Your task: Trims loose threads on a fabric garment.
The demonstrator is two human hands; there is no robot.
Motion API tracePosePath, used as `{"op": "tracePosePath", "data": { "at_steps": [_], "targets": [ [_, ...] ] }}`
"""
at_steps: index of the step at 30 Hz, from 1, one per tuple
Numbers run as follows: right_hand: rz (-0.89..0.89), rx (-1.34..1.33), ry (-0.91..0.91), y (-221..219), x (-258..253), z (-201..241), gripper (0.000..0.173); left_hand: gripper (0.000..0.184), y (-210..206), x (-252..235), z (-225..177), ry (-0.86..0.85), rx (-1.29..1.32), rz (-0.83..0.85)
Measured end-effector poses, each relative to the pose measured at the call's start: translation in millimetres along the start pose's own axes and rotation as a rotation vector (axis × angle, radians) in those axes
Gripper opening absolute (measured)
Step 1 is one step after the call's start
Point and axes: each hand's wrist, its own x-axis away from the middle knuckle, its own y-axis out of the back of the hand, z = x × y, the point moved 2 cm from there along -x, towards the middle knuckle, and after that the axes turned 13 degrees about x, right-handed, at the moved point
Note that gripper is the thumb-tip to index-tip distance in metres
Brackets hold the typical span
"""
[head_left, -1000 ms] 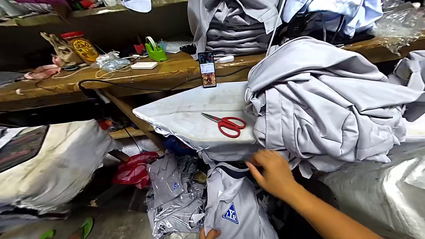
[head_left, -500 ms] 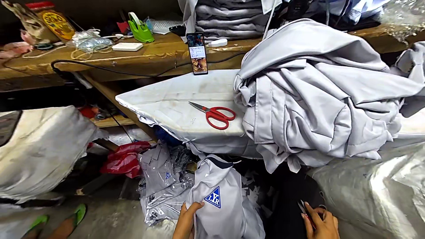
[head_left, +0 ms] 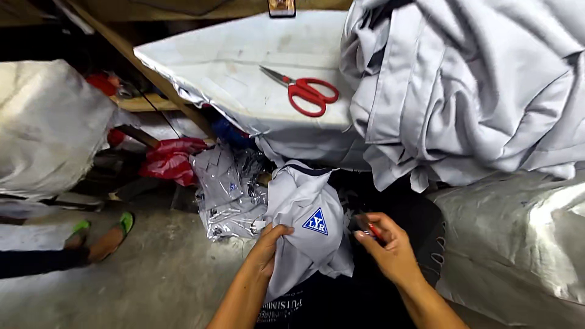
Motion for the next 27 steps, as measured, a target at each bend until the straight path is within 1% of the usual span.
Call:
{"op": "tracePosePath", "data": {
  "at_steps": [2, 4, 6, 8, 10, 13, 16, 18, 21, 27],
  "targets": [
    [0.141, -0.081, 0.027, -27, -7, 6, 0.029, 0.026, 3, 4, 12, 0.029, 0.070, 0.030],
    [0.267, -0.098, -0.023, -45, -14, 4, 0.031, 0.026, 7, 9, 18, 0.048, 0.093, 0.059],
    [0.350, -0.112, -0.073, -55, -19, -3, 0.035, 0.022, 9, 13, 18, 0.029, 0.005, 0.099],
    [0.394, -0.132, -0.074, -56, -20, -7, 0.037, 0.016, 8, 14, 16, -0.006, -0.101, 0.153],
    [0.359, -0.032, -0.045, -50, -17, -9, 0.037, 0.016, 7, 10, 17, -0.055, -0.168, 0.175],
    [0.228, 0.262, -0.023, -32, -11, -11, 0.041, 0.017, 3, 6, 20, -0.105, -0.172, 0.127],
    [0.094, 0.421, 0.020, -17, -5, -8, 0.032, 0.018, -2, 6, 22, -0.120, -0.105, 0.088],
    [0.040, 0.459, 0.054, -12, -1, -6, 0.030, 0.019, -4, 6, 26, -0.121, -0.084, 0.078],
    [0.008, 0.450, 0.083, -13, 1, -6, 0.028, 0.019, -4, 6, 32, -0.126, -0.064, 0.058],
    [0.027, 0.384, 0.079, -22, 0, -11, 0.026, 0.020, 1, 8, 35, -0.148, -0.028, 0.064]
  ]
}}
